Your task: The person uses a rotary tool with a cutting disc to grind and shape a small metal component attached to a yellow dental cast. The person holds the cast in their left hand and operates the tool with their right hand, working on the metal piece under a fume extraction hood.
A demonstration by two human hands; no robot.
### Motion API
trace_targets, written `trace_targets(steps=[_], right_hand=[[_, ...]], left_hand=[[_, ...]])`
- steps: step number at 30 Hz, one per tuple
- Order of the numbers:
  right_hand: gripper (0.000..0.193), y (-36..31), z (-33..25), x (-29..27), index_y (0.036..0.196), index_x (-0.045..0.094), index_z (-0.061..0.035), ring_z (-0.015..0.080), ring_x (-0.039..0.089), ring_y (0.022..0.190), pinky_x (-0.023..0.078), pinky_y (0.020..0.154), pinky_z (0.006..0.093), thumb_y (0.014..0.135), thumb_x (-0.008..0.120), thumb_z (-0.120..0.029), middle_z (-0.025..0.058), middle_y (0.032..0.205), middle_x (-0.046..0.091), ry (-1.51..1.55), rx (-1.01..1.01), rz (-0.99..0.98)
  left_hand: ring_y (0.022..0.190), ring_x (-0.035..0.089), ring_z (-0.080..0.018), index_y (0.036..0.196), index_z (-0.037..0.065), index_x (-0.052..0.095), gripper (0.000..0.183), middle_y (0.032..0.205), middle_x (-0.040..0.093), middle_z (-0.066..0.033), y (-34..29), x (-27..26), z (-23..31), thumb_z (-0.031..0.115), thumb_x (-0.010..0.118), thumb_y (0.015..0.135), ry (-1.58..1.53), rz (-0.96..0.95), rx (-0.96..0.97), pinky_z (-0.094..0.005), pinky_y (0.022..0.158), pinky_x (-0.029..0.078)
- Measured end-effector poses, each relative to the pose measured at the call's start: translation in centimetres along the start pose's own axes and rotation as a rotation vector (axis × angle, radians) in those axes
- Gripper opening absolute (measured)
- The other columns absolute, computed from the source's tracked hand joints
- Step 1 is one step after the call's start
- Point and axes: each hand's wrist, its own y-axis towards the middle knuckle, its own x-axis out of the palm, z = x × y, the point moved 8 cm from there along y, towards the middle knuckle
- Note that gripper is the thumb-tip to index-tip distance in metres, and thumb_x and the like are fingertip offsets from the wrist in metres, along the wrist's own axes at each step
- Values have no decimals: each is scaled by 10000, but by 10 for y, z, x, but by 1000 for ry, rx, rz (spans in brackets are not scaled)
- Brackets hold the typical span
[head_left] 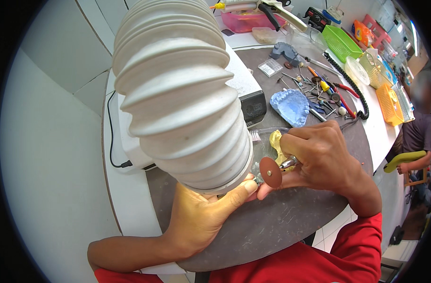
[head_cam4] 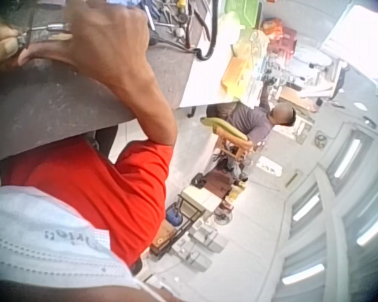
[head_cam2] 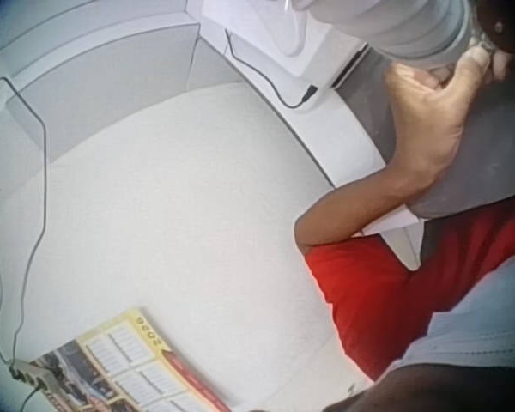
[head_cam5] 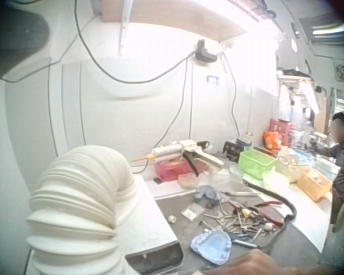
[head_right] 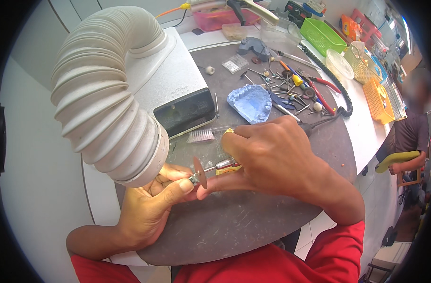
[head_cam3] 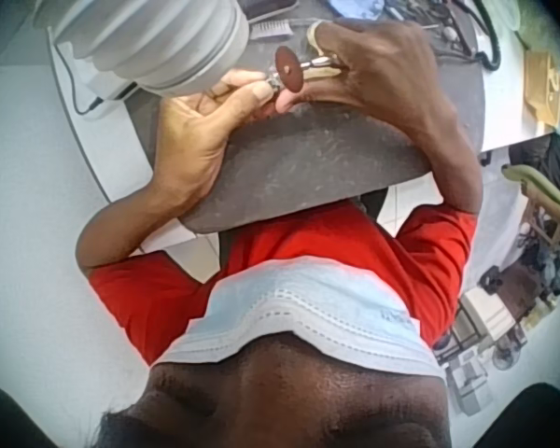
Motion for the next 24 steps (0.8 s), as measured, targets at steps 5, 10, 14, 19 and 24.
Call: trace_targets(steps=[5,10,14,19,24], right_hand=[[672,0,-1,-1,556,451,-85,216,518,397,387,394,330,665,726,-689,32,496,477,3,4,11],[675,1,-1,1,557,451,-86,214,514,395,389,394,327,667,722,-694,32,492,475,13,-5,-10],[684,0,0,0,556,447,-87,214,509,390,388,393,328,664,719,-705,32,488,471,5,-9,34],[690,1,0,1,553,441,-87,212,506,389,386,392,328,656,721,-709,32,485,464,-2,11,-9],[684,0,0,1,552,445,-82,214,514,394,385,387,336,662,730,-695,31,485,465,9,-10,3]], left_hand=[[948,670,-218,1039,-30,628,110,1022,662,-142,0,0,0,3,588,942,-18,5,10,-370,875,562],[949,672,-220,1037,-24,627,107,1029,661,-143,0,0,0,-3,587,940,-3,-12,0,-365,868,568],[956,672,-223,1037,-26,626,109,1035,658,-140,-1,0,1,-12,591,935,-8,16,18,-368,878,568],[958,671,-222,1051,-24,621,120,1027,657,-134,0,0,1,-10,593,935,-2,6,3,-372,885,563],[968,666,-218,1055,-17,618,122,1042,652,-133,0,0,0,1,598,936,-5,-2,8,-371,888,556]])
